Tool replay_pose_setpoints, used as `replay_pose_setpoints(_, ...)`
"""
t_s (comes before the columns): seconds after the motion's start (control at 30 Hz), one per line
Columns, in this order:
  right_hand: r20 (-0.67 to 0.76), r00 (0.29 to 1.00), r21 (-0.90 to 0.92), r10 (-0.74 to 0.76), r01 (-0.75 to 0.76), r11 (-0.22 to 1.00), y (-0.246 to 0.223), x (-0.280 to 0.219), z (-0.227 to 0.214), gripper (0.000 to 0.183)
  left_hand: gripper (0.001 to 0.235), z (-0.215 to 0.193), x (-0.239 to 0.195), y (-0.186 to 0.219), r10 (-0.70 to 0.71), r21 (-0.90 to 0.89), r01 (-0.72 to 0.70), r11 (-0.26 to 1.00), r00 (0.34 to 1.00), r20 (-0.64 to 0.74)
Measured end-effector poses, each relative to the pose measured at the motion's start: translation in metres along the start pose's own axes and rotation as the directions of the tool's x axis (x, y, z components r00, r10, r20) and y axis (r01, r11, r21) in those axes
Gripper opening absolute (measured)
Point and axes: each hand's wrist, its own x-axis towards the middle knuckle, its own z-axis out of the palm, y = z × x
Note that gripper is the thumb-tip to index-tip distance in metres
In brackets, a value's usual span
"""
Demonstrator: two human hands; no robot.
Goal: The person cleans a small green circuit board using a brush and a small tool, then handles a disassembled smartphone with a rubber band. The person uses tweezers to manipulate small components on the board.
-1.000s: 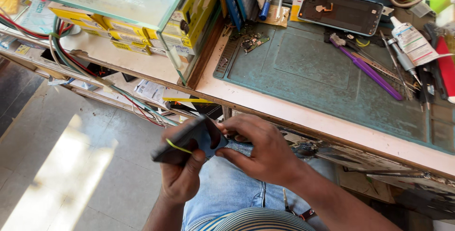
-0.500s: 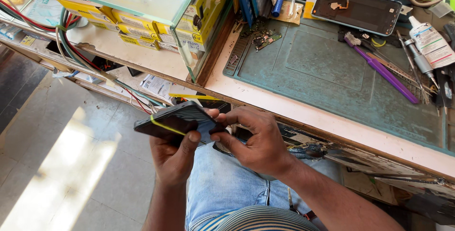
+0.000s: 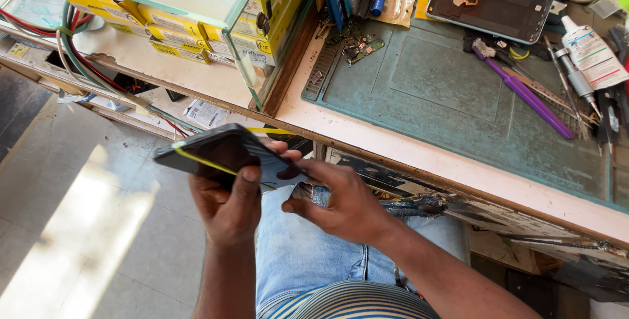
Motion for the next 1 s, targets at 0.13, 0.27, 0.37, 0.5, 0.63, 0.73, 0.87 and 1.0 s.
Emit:
replay_pose_setpoints(0.13,-0.062,0.995,0.041,-0.073,0.076,0.996,0.003,0.003,0.014,0.056,0.037,-0.002,0.0,0.004,0.016,0.046,-0.015,0.999,0.999,-0.035)
replay_pose_setpoints(0.27,-0.07,0.997,0.093,0.042,-0.035,0.995,0.009,-0.001,0.024,0.059,0.04,-0.004,0.0,0.005,0.03,0.156,-0.024,0.987,0.999,-0.038)
replay_pose_setpoints(0.37,-0.053,0.999,0.164,0.007,0.002,0.987,0.014,-0.006,0.029,0.058,0.041,-0.005,-0.002,0.004,0.004,0.171,0.001,0.985,1.0,-0.028)
replay_pose_setpoints(0.5,-0.046,0.999,0.165,-0.006,0.014,0.986,0.017,-0.009,0.031,0.055,0.039,-0.002,-0.001,0.004,-0.076,0.103,0.081,0.991,0.996,-0.054)
replay_pose_setpoints(0.63,-0.054,0.998,0.128,-0.042,0.049,0.991,0.015,-0.013,0.026,0.045,0.037,0.007,0.003,0.006,-0.117,0.061,0.118,0.991,0.993,-0.028)
replay_pose_setpoints(0.73,-0.076,0.996,0.18,-0.04,0.053,0.982,0.011,-0.017,0.021,0.044,0.039,0.015,0.011,0.007,-0.176,0.114,0.169,0.979,0.983,0.058)
replay_pose_setpoints(0.87,-0.186,0.981,0.074,-0.047,0.062,0.995,0.001,-0.022,0.01,0.045,0.035,0.025,0.029,0.006,-0.202,0.23,0.145,0.962,0.948,0.246)
replay_pose_setpoints(1.0,-0.317,0.947,-0.148,-0.049,0.001,0.989,-0.01,-0.033,-0.013,0.05,0.031,0.027,0.056,-0.004,-0.15,0.372,-0.032,0.928,0.881,0.449)
